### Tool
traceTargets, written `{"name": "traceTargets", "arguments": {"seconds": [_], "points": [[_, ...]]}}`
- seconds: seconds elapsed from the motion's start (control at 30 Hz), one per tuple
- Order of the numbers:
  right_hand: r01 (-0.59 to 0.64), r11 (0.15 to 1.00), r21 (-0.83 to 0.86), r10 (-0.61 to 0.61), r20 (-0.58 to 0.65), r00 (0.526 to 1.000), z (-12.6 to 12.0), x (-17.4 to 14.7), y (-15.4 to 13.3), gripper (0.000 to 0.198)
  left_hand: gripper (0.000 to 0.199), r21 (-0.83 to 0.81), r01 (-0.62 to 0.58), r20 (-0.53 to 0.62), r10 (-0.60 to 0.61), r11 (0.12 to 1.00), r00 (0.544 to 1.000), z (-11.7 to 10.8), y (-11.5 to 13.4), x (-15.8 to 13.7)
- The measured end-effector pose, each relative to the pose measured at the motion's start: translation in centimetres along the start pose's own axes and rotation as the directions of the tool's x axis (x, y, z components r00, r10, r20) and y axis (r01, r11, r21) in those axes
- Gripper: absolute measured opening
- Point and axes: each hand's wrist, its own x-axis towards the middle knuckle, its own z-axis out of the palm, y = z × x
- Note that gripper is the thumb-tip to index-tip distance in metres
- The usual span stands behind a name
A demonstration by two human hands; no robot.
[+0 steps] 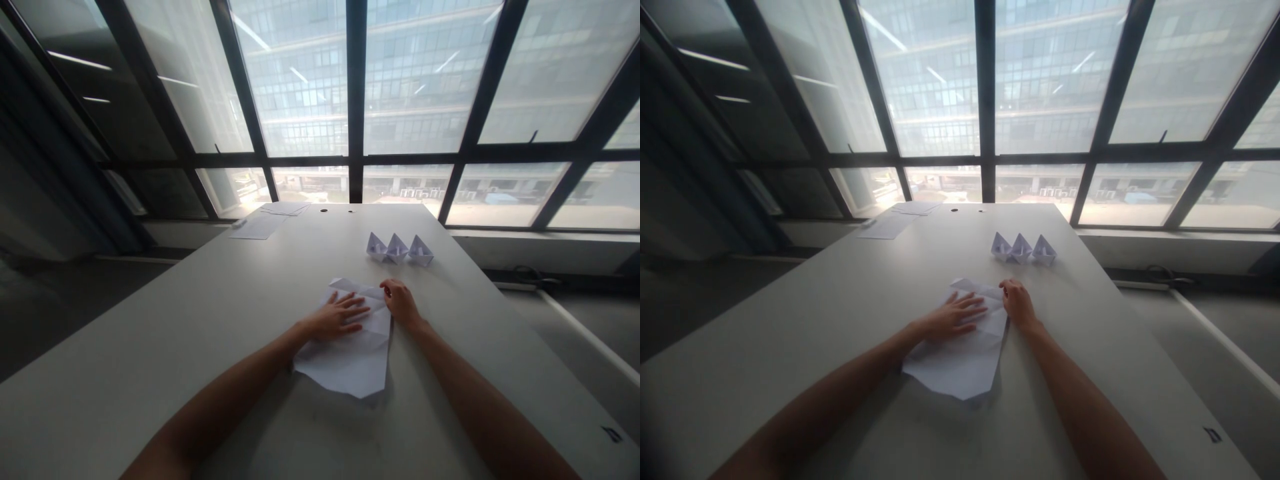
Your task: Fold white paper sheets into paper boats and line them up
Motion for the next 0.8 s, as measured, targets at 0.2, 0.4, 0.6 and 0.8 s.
{"name": "traceTargets", "arguments": {"seconds": [0.2, 0.4, 0.6, 0.8], "points": [[0.019, 0.995, 0.101, -0.018, -0.009, 1.000, 0.1, -0.1, 0.2, 0.024, 0.037, -0.073, 0.409, -0.445, -0.397, 0.910, 0.803, -0.2, -4.0, 0.9], [0.035, 0.979, 0.200, -0.030, -0.027, 0.999, 0.0, 0.0, -0.3, 0.022, 0.027, -0.087, 0.531, -0.374, -0.522, 0.843, 0.767, -0.6, -7.6, 0.2], [0.037, 0.970, 0.241, -0.028, -0.042, 0.999, -0.1, 0.0, 0.0, 0.021, 0.016, -0.107, 0.518, -0.355, -0.519, 0.849, 0.777, -0.5, -8.0, 0.5], [0.035, 0.989, 0.144, -0.040, 0.031, 0.999, 0.1, -0.2, 0.8, 0.024, 0.020, -0.100, 0.474, -0.423, -0.468, 0.875, 0.776, -0.7, -6.5, 1.1]]}}
